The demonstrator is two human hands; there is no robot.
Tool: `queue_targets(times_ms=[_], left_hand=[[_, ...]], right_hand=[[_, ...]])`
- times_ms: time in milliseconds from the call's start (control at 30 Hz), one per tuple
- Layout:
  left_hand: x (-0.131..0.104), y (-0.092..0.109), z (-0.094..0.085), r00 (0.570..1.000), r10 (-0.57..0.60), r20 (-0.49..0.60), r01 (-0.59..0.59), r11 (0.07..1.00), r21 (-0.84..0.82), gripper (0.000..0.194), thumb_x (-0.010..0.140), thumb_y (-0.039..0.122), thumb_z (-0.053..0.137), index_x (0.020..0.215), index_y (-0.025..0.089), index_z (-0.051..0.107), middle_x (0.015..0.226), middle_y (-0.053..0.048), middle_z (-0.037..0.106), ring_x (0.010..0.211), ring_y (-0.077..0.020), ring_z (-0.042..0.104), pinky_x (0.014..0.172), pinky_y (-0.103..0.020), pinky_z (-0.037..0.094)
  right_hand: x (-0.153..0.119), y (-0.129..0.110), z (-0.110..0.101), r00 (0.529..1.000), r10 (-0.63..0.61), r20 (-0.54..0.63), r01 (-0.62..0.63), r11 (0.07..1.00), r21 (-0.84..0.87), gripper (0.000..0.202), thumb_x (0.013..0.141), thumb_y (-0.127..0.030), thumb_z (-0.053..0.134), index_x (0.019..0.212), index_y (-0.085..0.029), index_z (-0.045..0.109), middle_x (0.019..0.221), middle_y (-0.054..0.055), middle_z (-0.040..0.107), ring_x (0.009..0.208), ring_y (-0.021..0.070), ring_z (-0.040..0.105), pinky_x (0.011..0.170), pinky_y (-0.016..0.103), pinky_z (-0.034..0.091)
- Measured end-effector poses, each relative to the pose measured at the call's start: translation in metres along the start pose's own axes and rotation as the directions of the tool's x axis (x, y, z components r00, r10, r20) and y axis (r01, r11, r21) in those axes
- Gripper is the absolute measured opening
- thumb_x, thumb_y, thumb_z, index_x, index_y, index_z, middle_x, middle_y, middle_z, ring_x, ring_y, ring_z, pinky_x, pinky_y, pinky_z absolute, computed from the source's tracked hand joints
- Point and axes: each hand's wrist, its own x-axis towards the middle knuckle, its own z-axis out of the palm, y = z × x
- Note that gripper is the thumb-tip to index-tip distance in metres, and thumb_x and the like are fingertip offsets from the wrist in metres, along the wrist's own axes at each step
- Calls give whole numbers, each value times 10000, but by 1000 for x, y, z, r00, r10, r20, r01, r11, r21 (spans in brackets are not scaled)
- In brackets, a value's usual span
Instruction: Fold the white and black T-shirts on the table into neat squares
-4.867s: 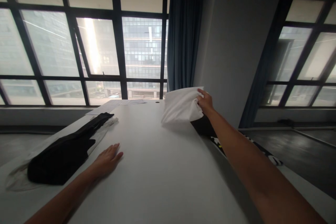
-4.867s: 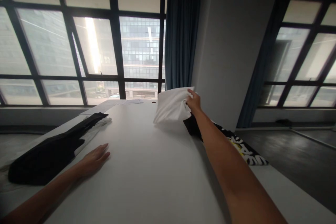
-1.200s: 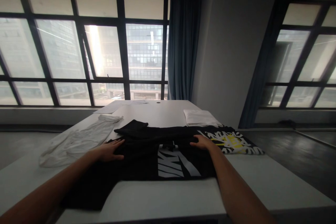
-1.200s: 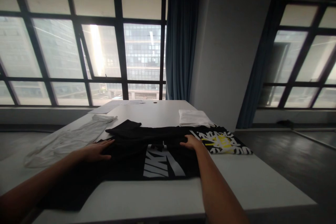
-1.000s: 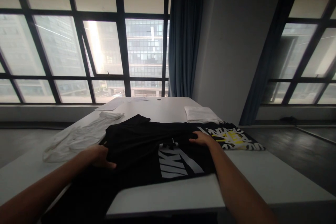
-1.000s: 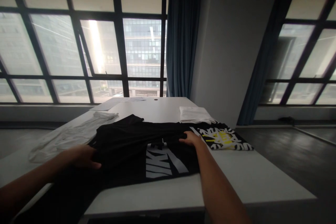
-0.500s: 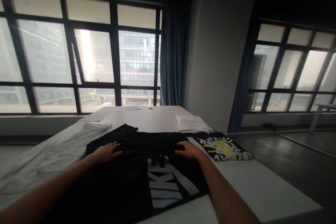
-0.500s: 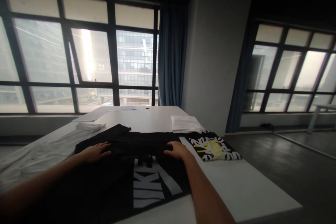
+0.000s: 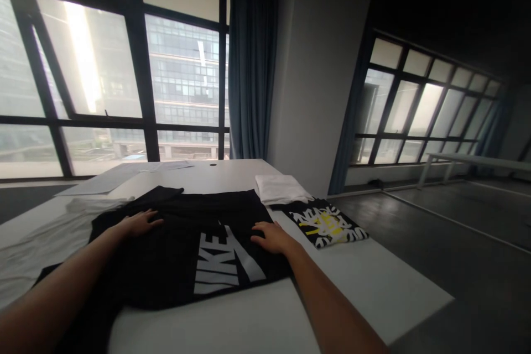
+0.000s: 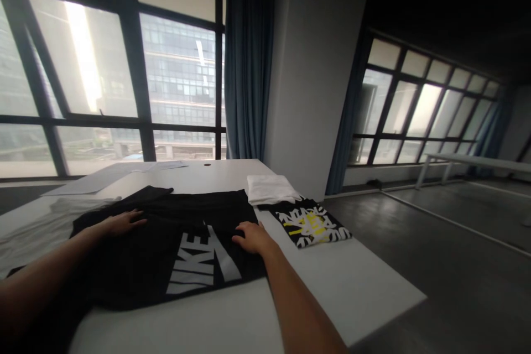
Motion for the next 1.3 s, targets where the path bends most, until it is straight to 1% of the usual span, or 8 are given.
queue_targets(times_ms=[133,200,300,600,767,933,1100,1300], left_hand=[[-21,15,-6,990,75,-122,-55,985,163,651,891,511,415,1421,149,524,1535,-181,400,1424,-377,345,1145,-645,174],[-43,25,-13,977,153,-148,-124,974,187,589,889,468,429,1368,161,579,1475,-167,500,1369,-357,438,1150,-604,207],[-84,29,-23,969,241,-50,-235,966,106,554,854,517,474,1288,217,643,1398,-114,593,1283,-331,535,1105,-515,351],[-202,-21,-42,950,310,-26,-306,918,-251,440,820,527,531,1070,229,737,1270,-82,677,1184,-278,608,1063,-382,444],[-224,-39,-68,978,206,13,-186,908,-375,316,705,304,521,906,245,757,1049,-21,762,1047,-253,671,1014,-373,479],[-242,-67,-63,984,181,1,-160,873,-461,393,614,173,494,882,246,772,1132,-32,748,1115,-279,651,1015,-378,473],[-265,-74,-62,963,254,90,-183,860,-476,435,655,174,598,1044,283,758,1402,-29,599,1252,-306,565,987,-360,490],[-258,-47,-69,953,303,18,-275,887,-371,238,782,396,625,878,240,777,1344,-89,636,1209,-300,585,1048,-374,442]], right_hand=[[7,10,3,991,132,22,-129,987,-100,496,960,-331,476,1447,-238,477,1588,94,326,1488,289,209,1179,607,57],[8,10,3,993,119,-12,-120,987,-104,488,958,-264,458,1444,-235,479,1577,95,351,1484,258,231,1187,579,81],[9,11,3,996,92,-3,-92,993,-74,484,938,-233,476,1421,-235,507,1560,94,383,1461,243,291,1190,546,129],[22,38,15,989,146,11,-144,982,-125,550,904,-156,461,1441,-266,487,1584,74,334,1464,287,281,1164,608,167],[23,59,-18,999,-37,-3,36,993,-109,544,741,-45,553,1241,-215,683,1378,97,600,1284,246,543,1108,356,374],[-2,86,-37,991,-77,-112,71,996,-59,589,617,34,496,1106,-187,739,1177,86,709,1148,232,631,1041,345,433],[-23,97,-37,998,-49,30,48,998,39,683,545,18,483,1140,-206,731,1307,75,646,1266,226,557,1121,347,357],[-26,89,-39,987,-63,151,56,997,46,665,550,-35,544,1154,-237,736,1475,82,501,1362,251,461,1164,364,291]])
